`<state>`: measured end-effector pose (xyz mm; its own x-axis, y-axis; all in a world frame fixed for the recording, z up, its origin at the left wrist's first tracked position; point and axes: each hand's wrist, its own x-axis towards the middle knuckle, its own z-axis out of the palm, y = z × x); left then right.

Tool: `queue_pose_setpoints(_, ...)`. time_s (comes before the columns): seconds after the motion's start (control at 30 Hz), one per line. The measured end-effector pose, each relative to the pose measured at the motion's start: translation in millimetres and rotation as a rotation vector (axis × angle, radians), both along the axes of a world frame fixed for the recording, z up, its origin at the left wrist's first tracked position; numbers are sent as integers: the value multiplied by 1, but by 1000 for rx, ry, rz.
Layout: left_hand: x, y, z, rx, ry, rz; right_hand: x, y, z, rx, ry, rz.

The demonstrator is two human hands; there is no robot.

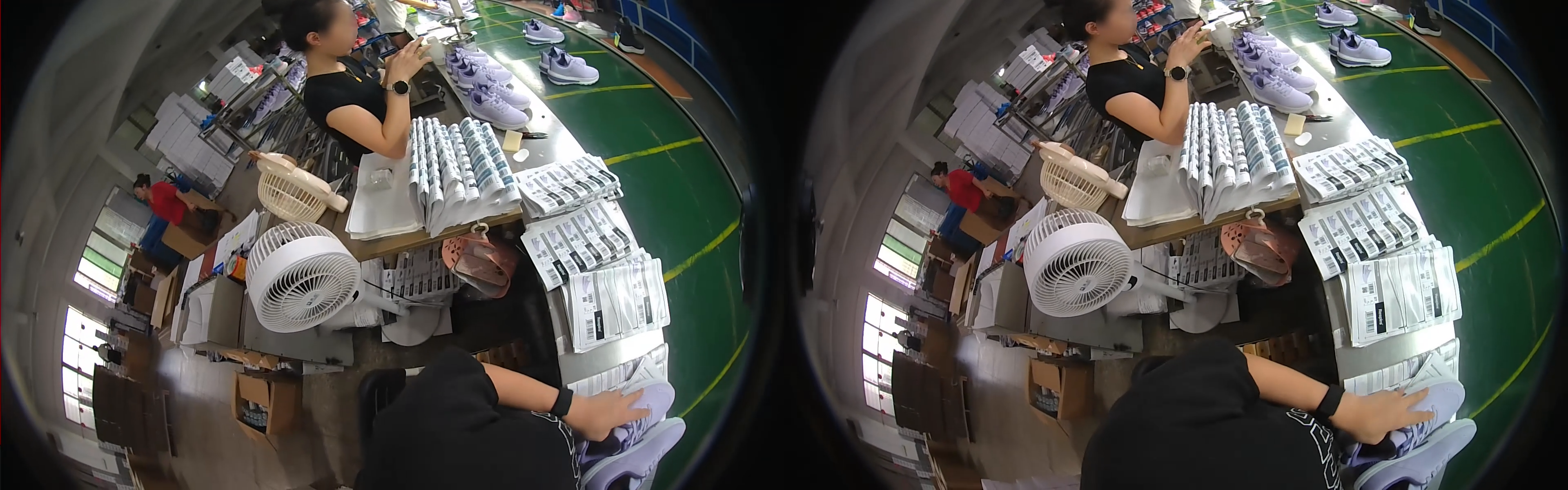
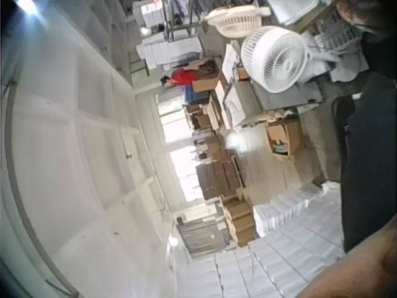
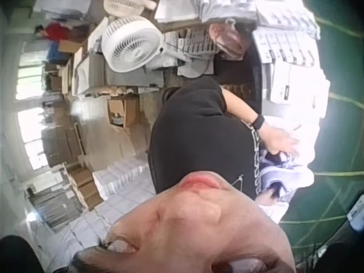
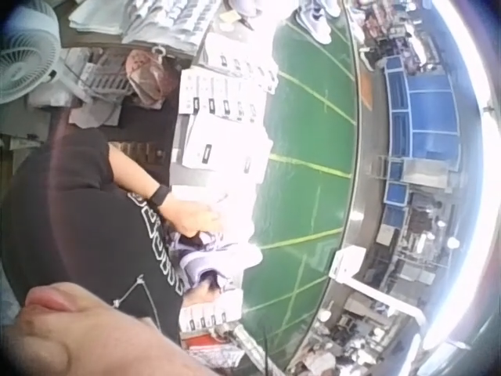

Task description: Inspecting shoe quality and matching them with product labels on a conveyor belt.

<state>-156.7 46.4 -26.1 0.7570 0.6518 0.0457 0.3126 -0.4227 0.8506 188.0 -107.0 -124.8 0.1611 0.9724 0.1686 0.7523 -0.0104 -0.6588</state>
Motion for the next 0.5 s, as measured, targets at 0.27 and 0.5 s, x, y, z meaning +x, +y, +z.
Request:
queue_pose_setpoints(0.27,-15,-3,-4,12,48,140,-164,29,104,36,110,-517)
queue_pose_setpoints(0.5,-25,27,47,393,492,-130,-173,29,136,-116,104,-282)
